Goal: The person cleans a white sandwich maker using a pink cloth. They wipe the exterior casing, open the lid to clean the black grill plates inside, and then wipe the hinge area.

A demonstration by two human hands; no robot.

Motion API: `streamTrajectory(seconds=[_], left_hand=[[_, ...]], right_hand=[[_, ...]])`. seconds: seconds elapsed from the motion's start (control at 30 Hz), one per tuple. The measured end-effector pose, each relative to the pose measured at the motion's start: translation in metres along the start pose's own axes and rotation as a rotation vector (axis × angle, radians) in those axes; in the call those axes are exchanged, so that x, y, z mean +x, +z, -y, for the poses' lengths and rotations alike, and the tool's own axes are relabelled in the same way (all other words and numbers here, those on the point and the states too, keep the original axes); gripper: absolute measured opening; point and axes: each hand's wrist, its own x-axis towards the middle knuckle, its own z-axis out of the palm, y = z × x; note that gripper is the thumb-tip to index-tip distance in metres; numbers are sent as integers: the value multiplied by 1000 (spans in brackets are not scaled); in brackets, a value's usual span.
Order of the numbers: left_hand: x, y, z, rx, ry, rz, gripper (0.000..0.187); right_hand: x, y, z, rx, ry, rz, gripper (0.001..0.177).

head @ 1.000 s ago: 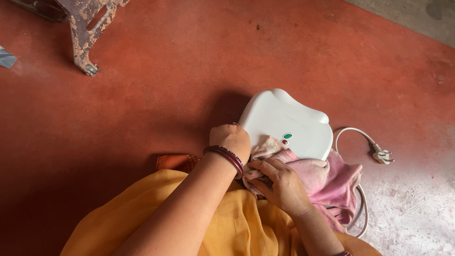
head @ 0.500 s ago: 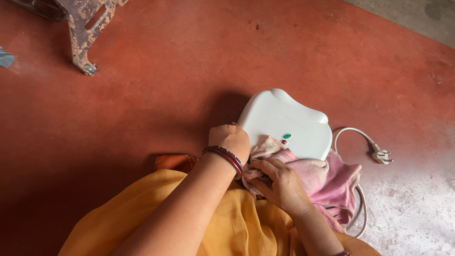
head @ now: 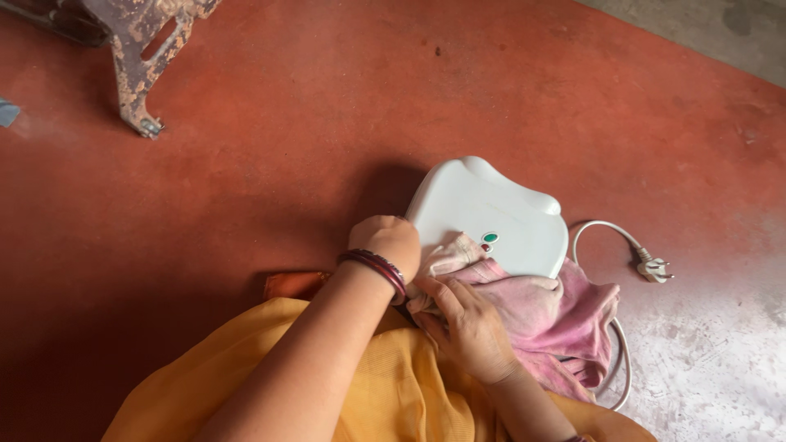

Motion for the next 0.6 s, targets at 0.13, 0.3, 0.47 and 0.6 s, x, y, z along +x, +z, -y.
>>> streamTrajectory(seconds=[0.13,0.3,0.47,0.6], left_hand=[[-1,-14,2,45,-6,109,25],[-1,-16,15,-24,-27,25,29],[3,-19,23,-71,-59,-95,30],[2,-24,28,-96,-69,-164,27]], right_hand=[[-1,1,1,-73,-80,-29,35],[-2,0,2,-183,-259,38,49],[15,-2,2,-250,-261,121,66],[44,-4,-2,-253,-120,30,72]])
